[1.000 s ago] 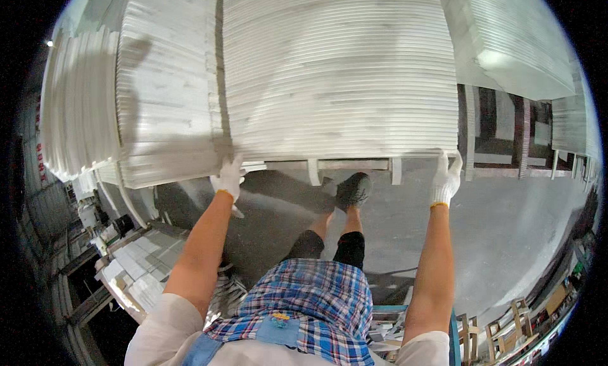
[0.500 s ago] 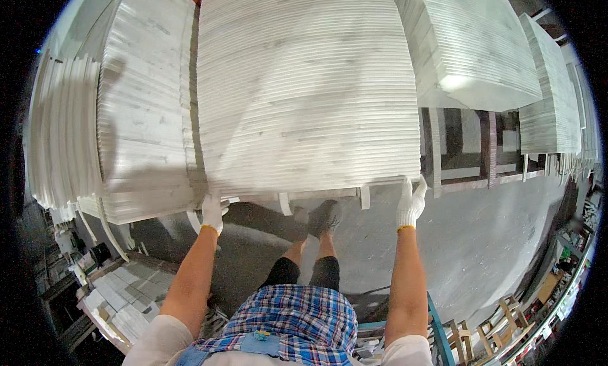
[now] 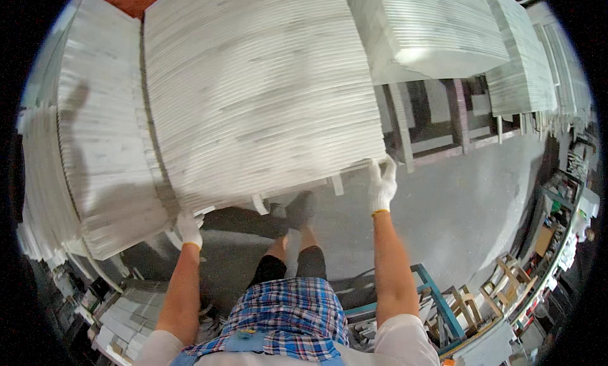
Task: The person cleans a large white tile with a cloth and then uses a utility knife to scrape its surface. They then walk to a stack of tiles, pick one up, and return to the table to clean it. Finally, they join with a coworker to assemble four patterned tiles into a larger square panel.
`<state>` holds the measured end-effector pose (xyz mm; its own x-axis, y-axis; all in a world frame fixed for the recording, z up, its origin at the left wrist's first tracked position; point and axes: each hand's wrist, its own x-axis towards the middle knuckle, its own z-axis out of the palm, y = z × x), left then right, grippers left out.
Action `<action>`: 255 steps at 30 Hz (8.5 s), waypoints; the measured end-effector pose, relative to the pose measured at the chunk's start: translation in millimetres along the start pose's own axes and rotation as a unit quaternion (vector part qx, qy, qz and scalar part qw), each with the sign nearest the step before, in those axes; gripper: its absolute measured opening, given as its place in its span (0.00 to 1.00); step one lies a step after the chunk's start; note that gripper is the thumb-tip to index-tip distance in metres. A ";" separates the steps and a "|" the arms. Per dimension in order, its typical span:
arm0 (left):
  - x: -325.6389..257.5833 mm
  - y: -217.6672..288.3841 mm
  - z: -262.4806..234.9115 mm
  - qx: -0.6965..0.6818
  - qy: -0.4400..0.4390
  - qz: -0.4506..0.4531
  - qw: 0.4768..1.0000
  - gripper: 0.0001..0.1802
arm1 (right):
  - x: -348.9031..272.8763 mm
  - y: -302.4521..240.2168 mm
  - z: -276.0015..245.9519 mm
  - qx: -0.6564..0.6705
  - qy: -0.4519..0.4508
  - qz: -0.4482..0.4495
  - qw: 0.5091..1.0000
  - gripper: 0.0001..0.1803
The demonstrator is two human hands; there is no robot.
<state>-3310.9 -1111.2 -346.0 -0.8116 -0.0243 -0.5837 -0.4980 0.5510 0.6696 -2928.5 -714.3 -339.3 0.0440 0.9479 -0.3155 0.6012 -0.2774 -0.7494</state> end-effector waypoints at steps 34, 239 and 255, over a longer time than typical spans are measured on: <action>66.9 -92.8 -68.5 0.167 -0.230 0.161 0.945 0.14 | 34.1 94.0 -22.4 -0.040 -0.218 -0.057 0.973 0.11; -3253.8 -794.2 2030.5 0.275 -0.521 0.801 0.103 0.24 | 563.8 1608.4 -3027.3 0.037 0.370 0.333 0.867 0.28; -3340.5 -914.4 2029.5 0.354 -0.610 0.702 -0.102 0.36 | 556.8 1613.9 -3019.2 -0.043 0.399 0.335 0.852 0.25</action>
<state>475.4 159.1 59.3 0.9913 0.0113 -0.1314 0.0681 -0.8971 0.4366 475.3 -160.9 33.0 0.9087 0.3957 -0.1332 0.2828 -0.8180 -0.5009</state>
